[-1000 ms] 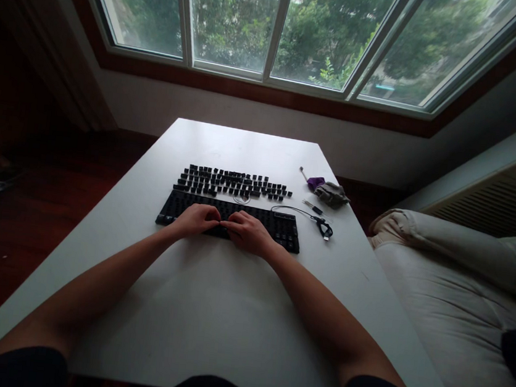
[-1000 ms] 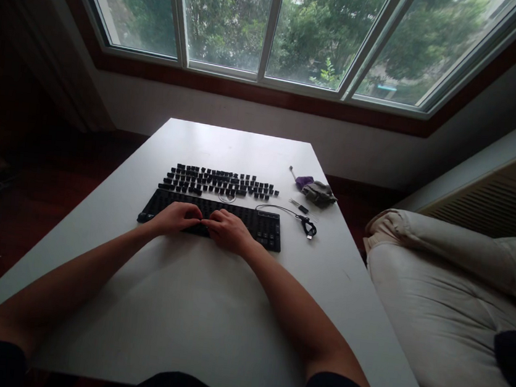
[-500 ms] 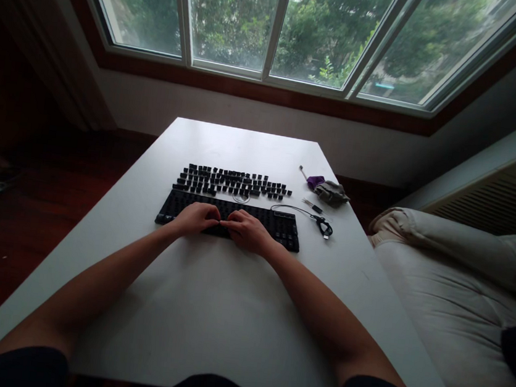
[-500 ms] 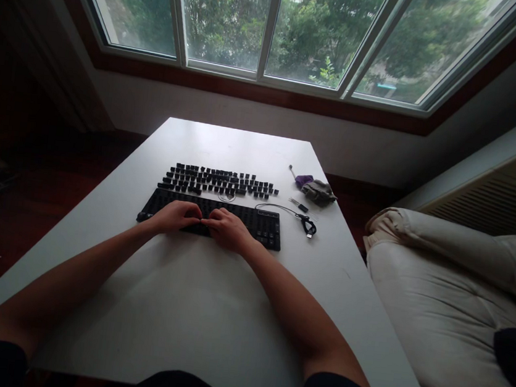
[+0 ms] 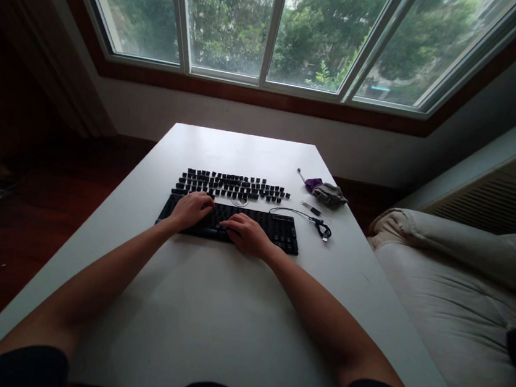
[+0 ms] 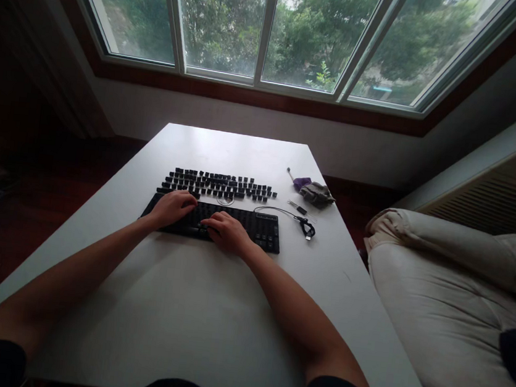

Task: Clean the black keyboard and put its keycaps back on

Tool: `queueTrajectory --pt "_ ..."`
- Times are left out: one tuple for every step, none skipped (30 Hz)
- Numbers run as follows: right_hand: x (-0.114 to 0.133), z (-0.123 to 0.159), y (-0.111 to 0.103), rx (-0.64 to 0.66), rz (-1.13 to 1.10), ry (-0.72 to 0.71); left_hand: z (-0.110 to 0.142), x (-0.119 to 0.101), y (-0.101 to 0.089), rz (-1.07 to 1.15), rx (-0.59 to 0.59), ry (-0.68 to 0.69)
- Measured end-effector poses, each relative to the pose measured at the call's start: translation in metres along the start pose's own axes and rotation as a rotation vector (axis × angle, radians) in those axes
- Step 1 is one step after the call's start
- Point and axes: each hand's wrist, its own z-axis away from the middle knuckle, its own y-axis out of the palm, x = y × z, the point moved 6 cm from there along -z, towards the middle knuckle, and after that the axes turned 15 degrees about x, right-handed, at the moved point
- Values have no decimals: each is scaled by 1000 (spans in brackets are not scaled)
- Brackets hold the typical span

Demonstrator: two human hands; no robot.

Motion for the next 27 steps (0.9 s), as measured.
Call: queueTrajectory --pt "0 0 0 -3 -7 6 -5 6 -4 -46 -26 -24" --pt "0 0 0 -9 -18 12 -11 12 -8 -88 -47 -48" --pt "-1 1 -1 -19 -35 19 -17 17 -10 -126 -48 -55" --pt "-2 1 -1 -32 -60 23 -22 21 -10 -160 -36 -44" --pt "-4 1 -2 -46 -93 28 -28 24 -11 -191 -24 -31" --pt "-7 2 -2 -62 -138 36 -33 27 -10 -216 -9 -11" --pt "-10 2 -3 -81 -195 48 -38 28 -9 -238 7 13" --pt "-15 3 -5 -108 -266 67 -42 29 -8 -256 22 35" --pt "-21 4 -7 -143 -346 94 -46 30 -7 -269 36 54" --pt "-27 5 -9 -187 -431 128 -49 31 -5 -279 49 68" --pt "-34 7 -12 -238 -511 166 -52 32 -4 -286 59 76" --pt "-41 9 -15 -292 -580 204 -54 32 -3 -292 69 81" --pt "-48 12 -17 -345 -634 241 -57 33 -2 -296 79 84" --pt "-54 15 -19 -390 -673 274 -59 33 -1 -299 87 87" --pt "-59 17 -21 -426 -700 301 -60 34 -1 -299 95 89" --pt "-63 19 -22 -453 -719 323 -62 34 0 -296 101 91" --pt "-66 20 -22 -470 -732 339 -63 34 0 -293 106 92" --pt "-68 21 -22 -480 -739 350 -64 35 0 -289 109 92" --pt "-70 22 -22 -485 -740 357 -65 35 1 -287 111 91" --pt "-71 22 -22 -488 -737 361 -66 35 1 -287 112 90" --pt "-71 22 -22 -488 -731 362 -66 35 1 -289 112 90" --pt "-71 22 -21 -485 -725 362 -67 35 1 -292 112 90" --pt "-71 22 -21 -482 -721 361 -67 35 2 -295 113 92" --pt "-70 22 -20 -478 -718 363 -68 35 2 -297 115 94" --pt "-70 22 -19 -472 -715 366 -68 35 3 -297 118 96" --pt "-70 22 -19 -468 -711 371 -68 35 3 -294 122 98" --pt "-71 22 -19 -466 -707 377 -68 34 4 -290 125 102"
